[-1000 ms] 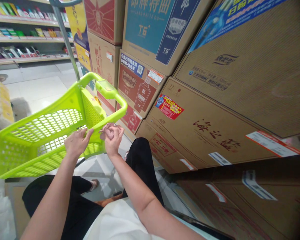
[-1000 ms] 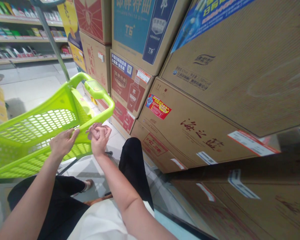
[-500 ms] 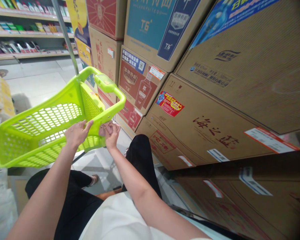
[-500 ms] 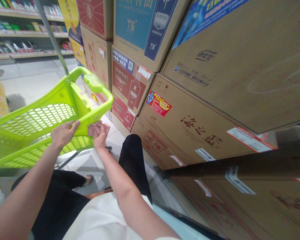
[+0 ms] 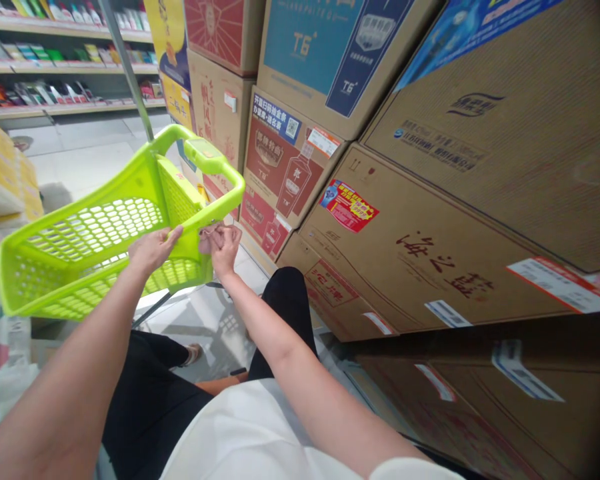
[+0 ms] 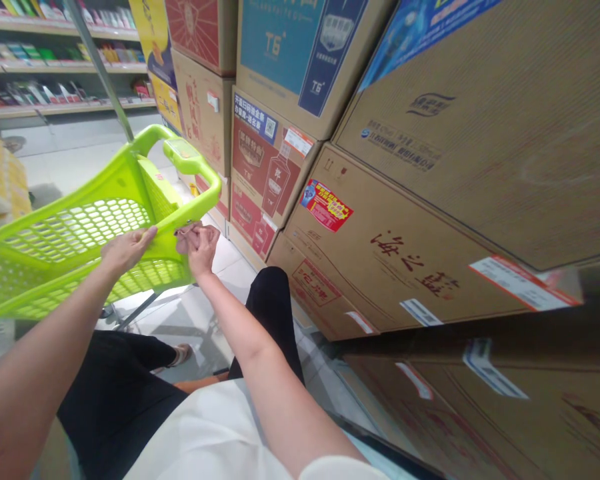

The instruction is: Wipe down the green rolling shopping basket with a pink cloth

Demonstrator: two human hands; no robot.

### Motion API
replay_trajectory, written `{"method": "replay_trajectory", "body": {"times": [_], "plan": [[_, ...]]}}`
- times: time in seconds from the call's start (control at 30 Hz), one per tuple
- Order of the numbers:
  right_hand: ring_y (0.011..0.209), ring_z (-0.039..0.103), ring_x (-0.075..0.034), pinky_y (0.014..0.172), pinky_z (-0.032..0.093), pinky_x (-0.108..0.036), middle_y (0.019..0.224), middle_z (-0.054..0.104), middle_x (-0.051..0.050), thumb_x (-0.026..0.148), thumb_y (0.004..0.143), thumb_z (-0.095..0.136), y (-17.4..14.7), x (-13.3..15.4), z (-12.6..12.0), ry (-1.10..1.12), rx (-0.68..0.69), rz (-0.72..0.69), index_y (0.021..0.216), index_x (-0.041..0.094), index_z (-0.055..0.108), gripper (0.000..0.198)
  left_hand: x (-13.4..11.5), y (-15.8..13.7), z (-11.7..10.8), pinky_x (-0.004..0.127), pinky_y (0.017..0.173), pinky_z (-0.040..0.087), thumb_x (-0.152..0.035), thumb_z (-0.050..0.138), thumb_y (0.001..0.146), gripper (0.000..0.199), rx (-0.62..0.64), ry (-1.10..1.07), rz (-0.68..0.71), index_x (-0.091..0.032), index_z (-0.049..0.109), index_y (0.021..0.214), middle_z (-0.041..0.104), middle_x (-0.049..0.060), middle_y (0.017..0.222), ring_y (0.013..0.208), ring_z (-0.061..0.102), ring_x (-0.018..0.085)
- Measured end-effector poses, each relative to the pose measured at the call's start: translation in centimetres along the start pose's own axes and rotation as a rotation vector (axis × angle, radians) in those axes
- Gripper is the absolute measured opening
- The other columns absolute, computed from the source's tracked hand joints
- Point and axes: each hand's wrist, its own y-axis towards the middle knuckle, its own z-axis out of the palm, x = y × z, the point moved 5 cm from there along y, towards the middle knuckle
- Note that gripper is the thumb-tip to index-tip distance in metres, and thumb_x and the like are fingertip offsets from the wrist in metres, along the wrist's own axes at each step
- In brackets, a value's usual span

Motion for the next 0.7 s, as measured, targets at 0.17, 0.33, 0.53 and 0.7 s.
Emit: {"method": "replay_trajectory", "body": {"times": [0.17, 0.33, 0.53, 0.7], "plan": [[0.111, 0.053, -0.020, 0.103, 0.047, -0.035, 0.101, 0.056, -0.005, 0.027, 0.087, 0.067, -1.8, -2.3, 0.7, -0.037, 0.065, 0.123, 0.098, 0.021, 0.061, 0.014, 0.3, 0.3, -0.3, 0.043, 0.085, 0.046, -0.079, 0.014, 0.087, 0.088, -0.006, -0.019, -0.003, -0.025, 0.066, 0.132, 0.071, 0.015, 0.122, 0.113, 0.063, 0.040], [0.111, 0.053, -0.018, 0.104, 0.047, -0.031, 0.110, 0.050, -0.008, 0.032, 0.089, 0.067, -1.7, -1.1, 1.3, -0.061, 0.041, 0.027, 0.100, 0.020, 0.063, 0.017, 0.0, 0.3, -0.8, 0.046, 0.089, 0.047, -0.078, 0.013, 0.088, 0.087, 0.004, -0.019, 0.000, -0.025, 0.067, 0.131, 0.071, 0.016, 0.125, 0.117, 0.062, 0.041], [0.107, 0.053, -0.017, 0.099, 0.049, -0.030, 0.102, 0.052, -0.005, 0.023, 0.089, 0.064, -2.8, -2.6, 1.3, -0.086, 0.149, 0.122, 0.095, 0.021, 0.062, 0.007, 0.1, 0.6, -0.7, 0.043, 0.084, 0.048, -0.079, 0.012, 0.087, 0.087, 0.014, -0.008, -0.023, -0.023, 0.073, 0.113, 0.073, 0.015, 0.117, 0.109, 0.065, 0.039], [0.118, 0.053, -0.018, 0.107, 0.048, -0.032, 0.110, 0.051, -0.006, 0.028, 0.088, 0.067, -2.1, 0.6, 1.6, -0.048, 0.121, 0.024, 0.098, 0.023, 0.063, 0.012, 0.2, 0.8, -0.6, 0.040, 0.078, 0.047, -0.078, 0.015, 0.088, 0.082, -0.022, -0.020, -0.022, -0.023, 0.074, 0.102, 0.075, 0.014, 0.106, 0.101, 0.066, 0.036]]}}
